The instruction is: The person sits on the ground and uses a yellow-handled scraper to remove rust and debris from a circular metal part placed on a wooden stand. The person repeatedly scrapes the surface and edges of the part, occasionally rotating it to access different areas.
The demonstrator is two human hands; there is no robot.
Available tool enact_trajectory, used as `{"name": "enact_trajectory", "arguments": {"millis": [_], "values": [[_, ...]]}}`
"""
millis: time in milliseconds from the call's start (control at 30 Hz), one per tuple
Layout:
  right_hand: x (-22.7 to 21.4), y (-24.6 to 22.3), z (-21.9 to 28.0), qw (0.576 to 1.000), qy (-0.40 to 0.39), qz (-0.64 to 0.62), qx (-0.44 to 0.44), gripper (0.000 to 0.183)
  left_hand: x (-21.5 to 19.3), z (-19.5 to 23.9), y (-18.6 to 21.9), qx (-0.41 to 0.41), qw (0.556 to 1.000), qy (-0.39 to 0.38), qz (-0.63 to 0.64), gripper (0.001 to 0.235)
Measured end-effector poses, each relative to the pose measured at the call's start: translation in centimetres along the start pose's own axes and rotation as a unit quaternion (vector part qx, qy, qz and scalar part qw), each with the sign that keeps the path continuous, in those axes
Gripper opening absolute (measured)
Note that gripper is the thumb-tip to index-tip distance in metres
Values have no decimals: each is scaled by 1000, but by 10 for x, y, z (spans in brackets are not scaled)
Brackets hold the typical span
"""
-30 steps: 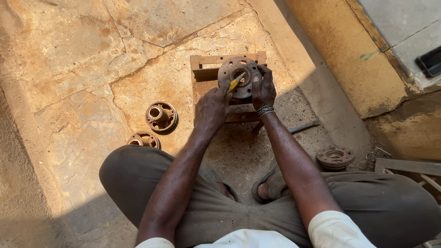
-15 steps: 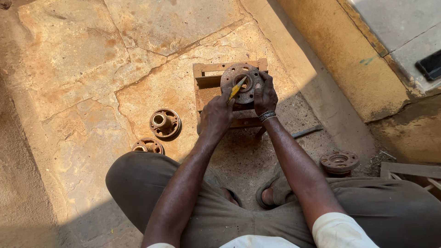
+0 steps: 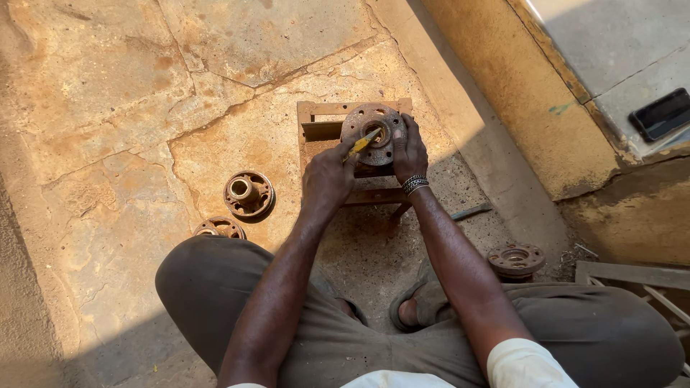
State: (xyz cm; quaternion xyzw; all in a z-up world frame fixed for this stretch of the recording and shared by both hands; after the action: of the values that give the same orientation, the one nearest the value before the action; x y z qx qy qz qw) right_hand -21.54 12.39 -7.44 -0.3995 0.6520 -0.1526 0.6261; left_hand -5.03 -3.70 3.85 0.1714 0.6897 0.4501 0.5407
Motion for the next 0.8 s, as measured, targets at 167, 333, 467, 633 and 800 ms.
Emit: {"name": "enact_trajectory", "arguments": {"millis": [167,333,467,633,800], "values": [[4,-13,-3,988,-71,61,125,74,-36,13,2,-22,998,51,28,34],[-8,-45,-6,971,-96,148,162,93,-57,9,9,2,995,87,42,32],[-8,-47,-20,966,-208,149,40,73,-56,4,1,-6,996,80,47,32],[7,-66,-47,931,-252,243,-105,65,-53,-2,-1,-13,996,59,60,33],[-42,-113,-40,959,-143,200,-142,41,-61,-7,1,32,992,100,70,32]]}}
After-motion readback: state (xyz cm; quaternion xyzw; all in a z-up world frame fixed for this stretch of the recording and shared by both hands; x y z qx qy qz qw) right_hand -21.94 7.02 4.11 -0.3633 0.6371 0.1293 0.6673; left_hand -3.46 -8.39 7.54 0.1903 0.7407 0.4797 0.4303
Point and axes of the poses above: each hand's wrist, its own z-axis away from the middle knuckle, its own x-axis out of the palm, y = z × x, the point moved 3 cm from there along -z, towards the middle knuckle, and after that the axes turned 8 degrees about z, right-handed, at the moved point
